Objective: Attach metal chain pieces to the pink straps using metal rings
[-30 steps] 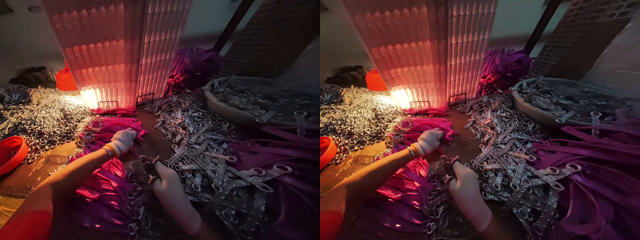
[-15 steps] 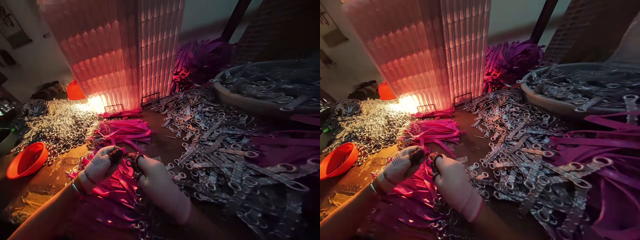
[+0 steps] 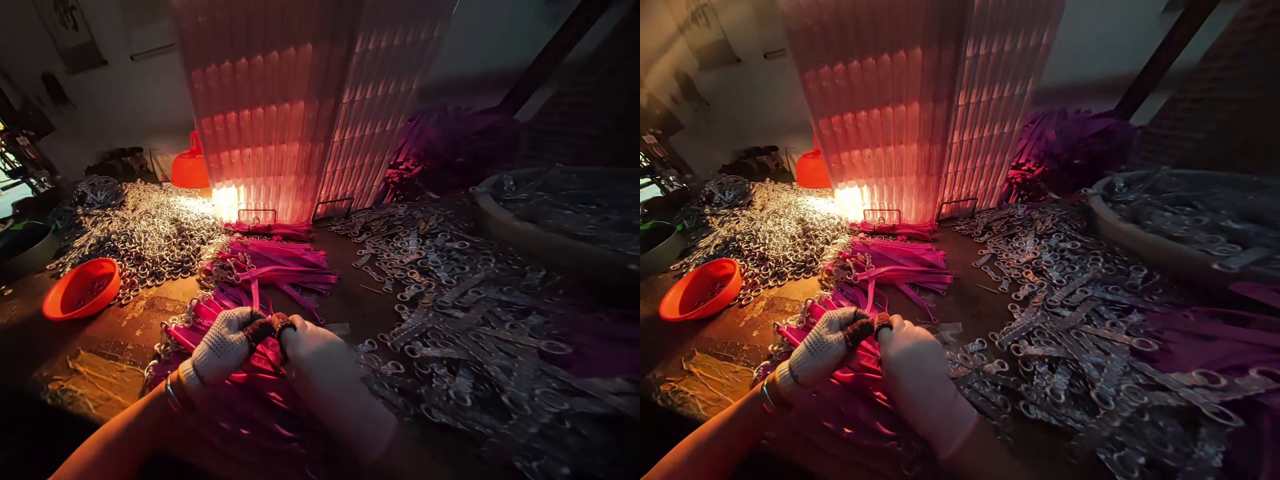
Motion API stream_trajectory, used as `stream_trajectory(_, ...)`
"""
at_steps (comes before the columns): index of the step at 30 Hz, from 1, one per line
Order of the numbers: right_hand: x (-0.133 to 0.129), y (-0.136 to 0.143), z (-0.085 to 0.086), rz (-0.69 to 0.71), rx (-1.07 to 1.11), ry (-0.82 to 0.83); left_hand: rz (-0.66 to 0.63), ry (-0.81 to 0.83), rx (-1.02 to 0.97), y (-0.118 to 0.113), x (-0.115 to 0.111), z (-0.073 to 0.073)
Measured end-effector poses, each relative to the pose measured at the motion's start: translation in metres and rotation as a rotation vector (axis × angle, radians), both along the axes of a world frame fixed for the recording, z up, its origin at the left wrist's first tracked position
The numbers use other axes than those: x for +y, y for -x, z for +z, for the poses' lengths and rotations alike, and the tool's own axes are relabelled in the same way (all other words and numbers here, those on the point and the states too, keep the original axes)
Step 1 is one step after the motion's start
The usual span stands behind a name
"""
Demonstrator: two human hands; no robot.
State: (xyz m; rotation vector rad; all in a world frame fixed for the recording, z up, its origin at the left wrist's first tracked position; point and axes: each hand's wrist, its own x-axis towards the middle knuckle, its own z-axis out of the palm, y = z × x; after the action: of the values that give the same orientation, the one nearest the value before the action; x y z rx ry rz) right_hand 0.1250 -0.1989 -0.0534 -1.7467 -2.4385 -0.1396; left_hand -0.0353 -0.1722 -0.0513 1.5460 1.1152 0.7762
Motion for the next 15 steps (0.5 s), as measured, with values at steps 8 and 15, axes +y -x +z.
stream_trajectory(8, -0.004, -0.007, 0.004, -0.047, 0.122, 0.125, -0.164, -0.089, 0.2, 0.005, 0.006, -0.018)
stream_trajectory(15, -0.001, -0.006, 0.018, -0.122, 0.06, 0.312, -0.041, -0.15, 0.12, 0.002, -0.001, -0.031)
